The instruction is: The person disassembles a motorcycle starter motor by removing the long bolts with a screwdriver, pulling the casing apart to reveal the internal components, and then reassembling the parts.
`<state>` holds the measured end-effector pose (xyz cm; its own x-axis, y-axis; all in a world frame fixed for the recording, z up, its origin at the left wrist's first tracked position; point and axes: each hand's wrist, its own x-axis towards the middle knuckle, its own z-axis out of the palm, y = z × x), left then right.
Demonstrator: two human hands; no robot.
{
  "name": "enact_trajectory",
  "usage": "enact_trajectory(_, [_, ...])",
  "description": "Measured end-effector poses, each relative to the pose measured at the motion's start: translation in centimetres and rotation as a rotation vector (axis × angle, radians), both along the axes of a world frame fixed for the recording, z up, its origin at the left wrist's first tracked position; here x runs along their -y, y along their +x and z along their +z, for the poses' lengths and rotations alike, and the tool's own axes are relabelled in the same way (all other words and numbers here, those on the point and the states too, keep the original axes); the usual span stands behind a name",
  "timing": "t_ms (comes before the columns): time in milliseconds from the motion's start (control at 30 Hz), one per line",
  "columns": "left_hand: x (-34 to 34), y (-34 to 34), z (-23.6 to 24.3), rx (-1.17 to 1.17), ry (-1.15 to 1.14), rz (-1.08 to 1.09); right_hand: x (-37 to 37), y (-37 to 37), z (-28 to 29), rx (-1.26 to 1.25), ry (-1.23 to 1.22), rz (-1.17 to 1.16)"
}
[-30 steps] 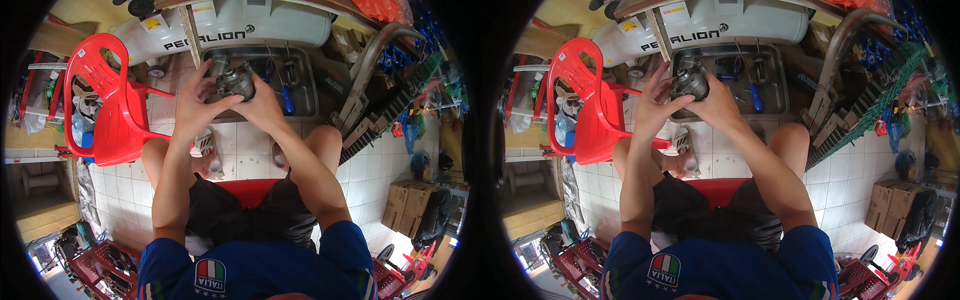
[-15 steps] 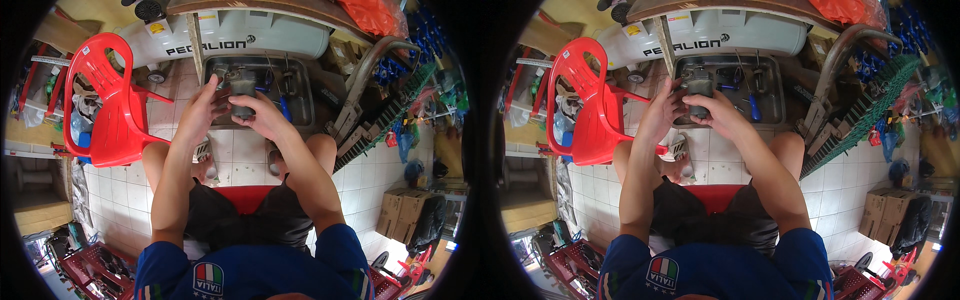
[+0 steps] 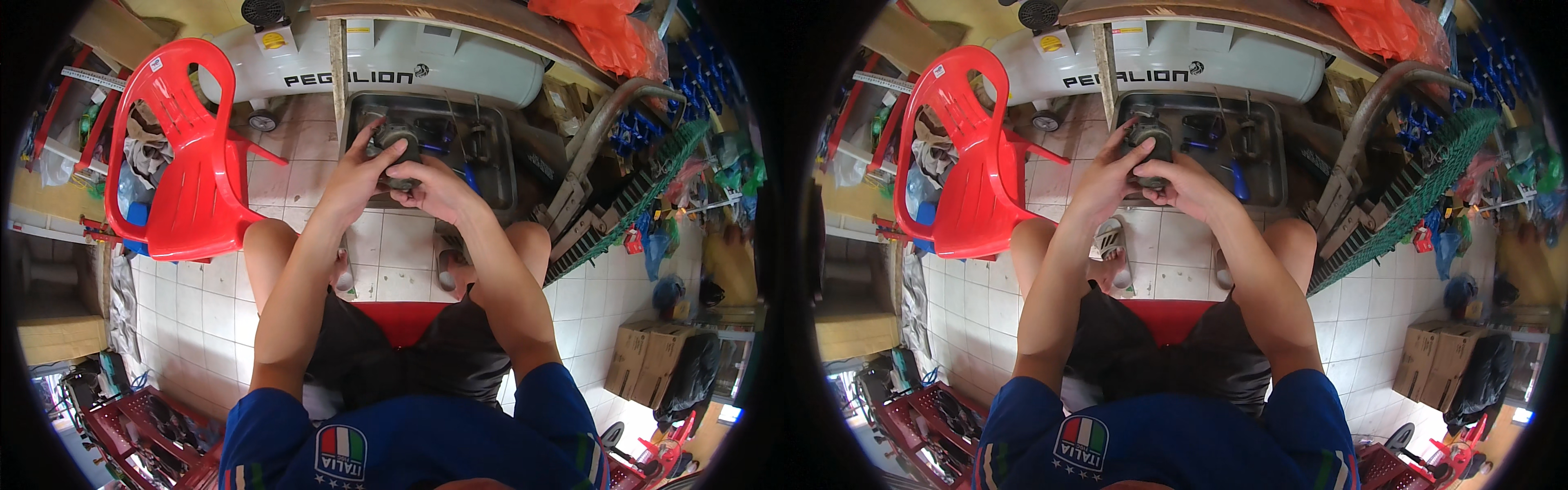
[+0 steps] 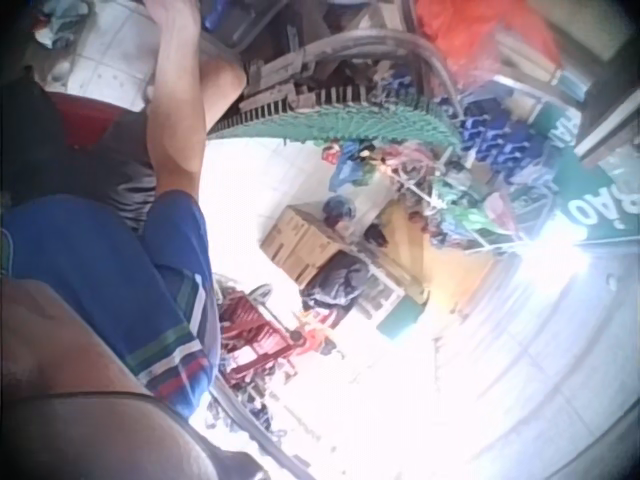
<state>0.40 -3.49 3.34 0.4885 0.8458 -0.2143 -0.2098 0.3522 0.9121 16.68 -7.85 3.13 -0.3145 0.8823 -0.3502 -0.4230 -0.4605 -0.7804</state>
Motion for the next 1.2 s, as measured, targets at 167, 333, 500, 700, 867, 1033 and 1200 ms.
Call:
enact_trajectory(167, [0.0,-0.1,-0.1,-0.008,-0.009,-0.001,-0.2,-0.1,-0.4,0.007,-0.030,-0.021])
enact_trajectory(333, [0.3,-0.2,0.2,-0.062,0.025,0.010,0.0,-0.1,-0.5,0.017,-0.030,-0.015])
enact_trajectory(500, [0.2,-0.3,-0.1,-0.044,0.012,0.071,0.1,-0.1,-0.3,-0.026,-0.038,-0.042])
enact_trajectory(700, [0.4,0.1,0.1,-0.142,0.064,0.105,0.3,0.1,0.0,-0.086,-0.033,-0.077])
enact_trajectory(867, [0.2,0.0,-0.1,-0.188,0.063,0.081,0.5,0.1,0.7,-0.093,-0.060,-0.117])
enact_trajectory(1033, [0.2,-0.1,0.1,-0.172,0.047,0.046,0.3,0.5,0.2,-0.077,-0.041,-0.074])
enact_trajectory(1200, [1.1,0.4,1.1,-0.016,-0.039,0.033,0.1,0.2,-0.1,0.024,-0.029,-0.071])
